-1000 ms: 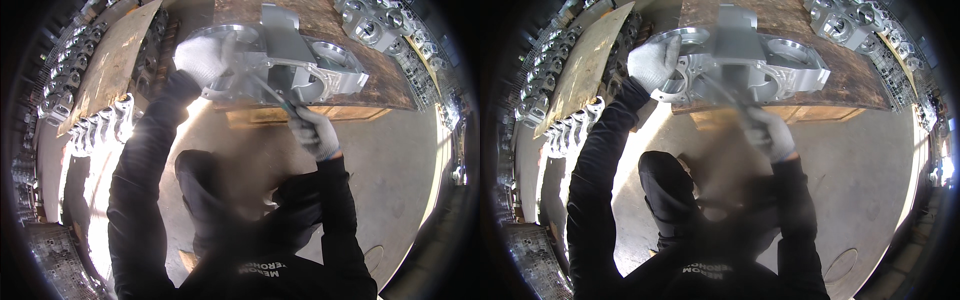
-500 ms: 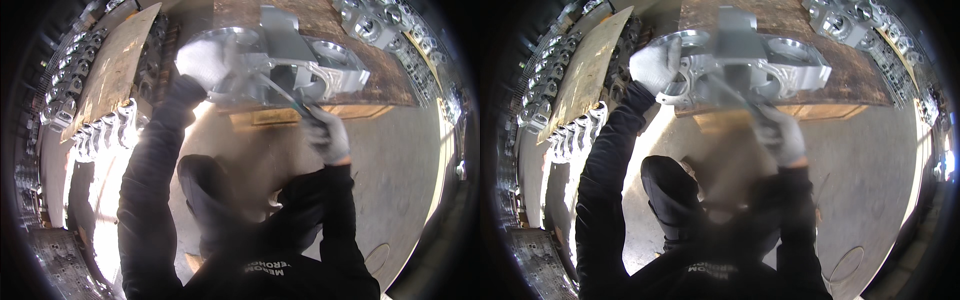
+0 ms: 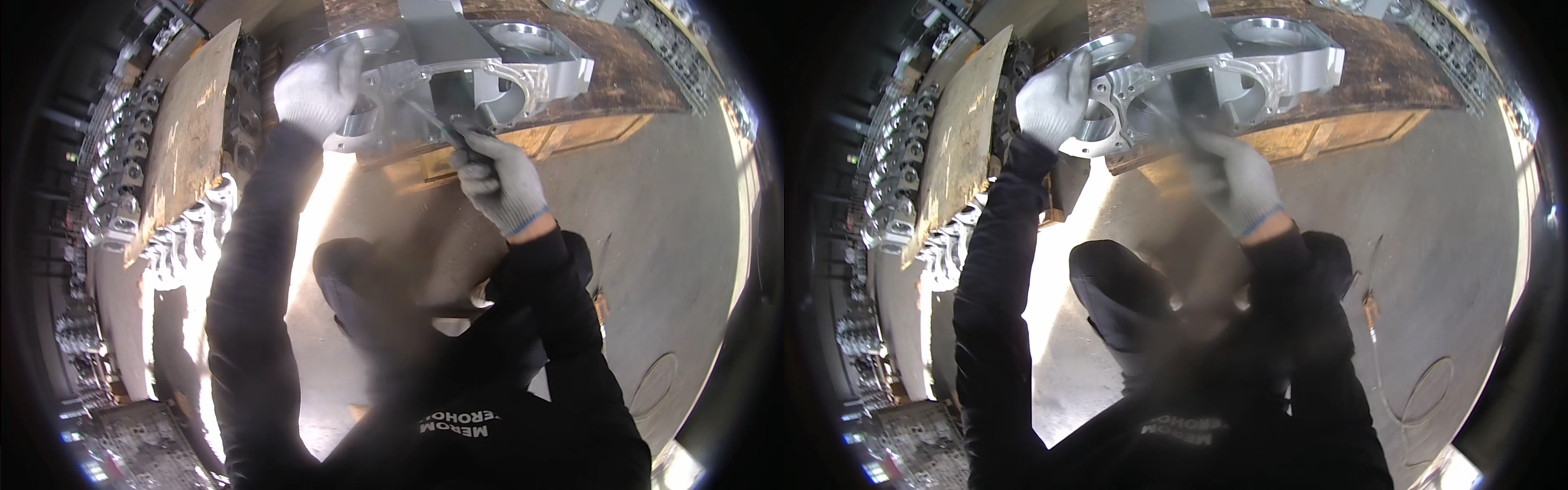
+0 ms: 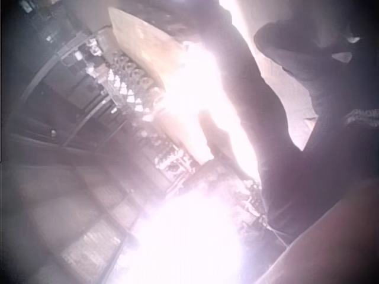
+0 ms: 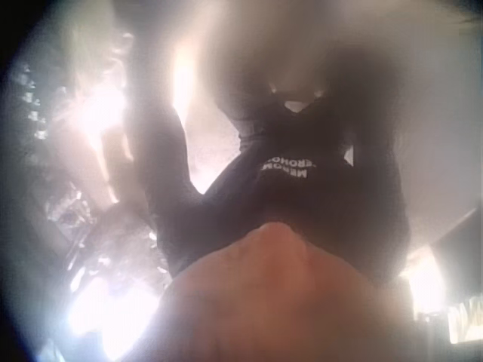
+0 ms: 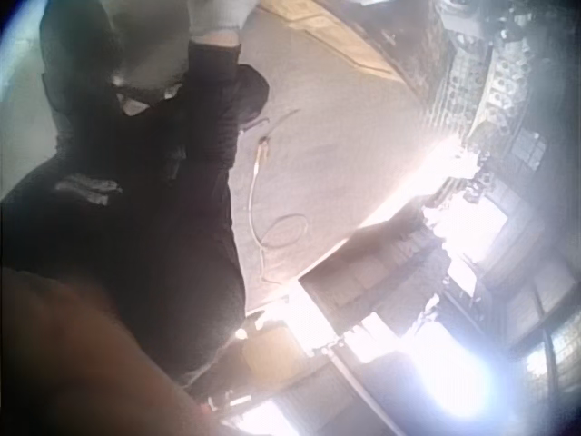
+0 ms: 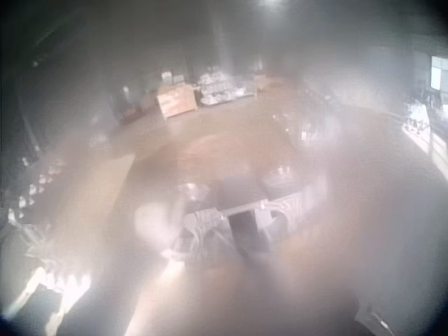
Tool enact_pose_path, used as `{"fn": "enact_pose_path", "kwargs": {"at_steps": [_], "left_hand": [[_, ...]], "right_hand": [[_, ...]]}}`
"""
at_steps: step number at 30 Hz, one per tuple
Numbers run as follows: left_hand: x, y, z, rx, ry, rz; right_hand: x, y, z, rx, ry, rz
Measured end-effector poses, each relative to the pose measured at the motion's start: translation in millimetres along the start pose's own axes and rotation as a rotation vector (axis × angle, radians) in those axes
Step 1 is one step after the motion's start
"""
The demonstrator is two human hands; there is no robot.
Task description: The person uses a deburring tool to scrape and smooth the edges of a large metal casting on a wooden workbench. They repeatedly reposition the part to access different edges and surfaces, then wipe the part with a red cloth.
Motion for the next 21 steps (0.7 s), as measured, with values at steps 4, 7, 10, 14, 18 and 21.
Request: {"fn": "enact_pose_path", "kwargs": {"at_steps": [4,7,10,14,18,21], "left_hand": [[-49,-69,24,-0.331,-0.356,0.259],[-97,-112,-46,-0.757,0.417,0.863],[-115,-129,-73,-1.341,0.586,1.035],[-67,-125,-50,-1.007,0.287,0.62],[-55,-125,-36,-1.145,0.493,0.87],[-79,-127,-40,-1.081,0.555,0.932]], "right_hand": [[-13,-18,12,0.005,-0.158,-0.065],[-12,-19,-1,-0.503,-0.045,0.286],[-13,-33,-1,-0.153,-0.223,0.138],[-11,-21,-19,-0.009,-0.213,0.192],[-9,-19,-29,-0.167,-0.201,0.133],[-16,-33,-23,0.034,-0.089,0.109]]}}
Point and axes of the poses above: each hand's wrist, its own x-axis towards the middle knuckle, its own z-axis out of the back of the hand, y = z × x, the point moved 4 cm from there along x, towards the middle knuckle, and after that the axes turned 3 degrees about x, right-handed, at the moved point
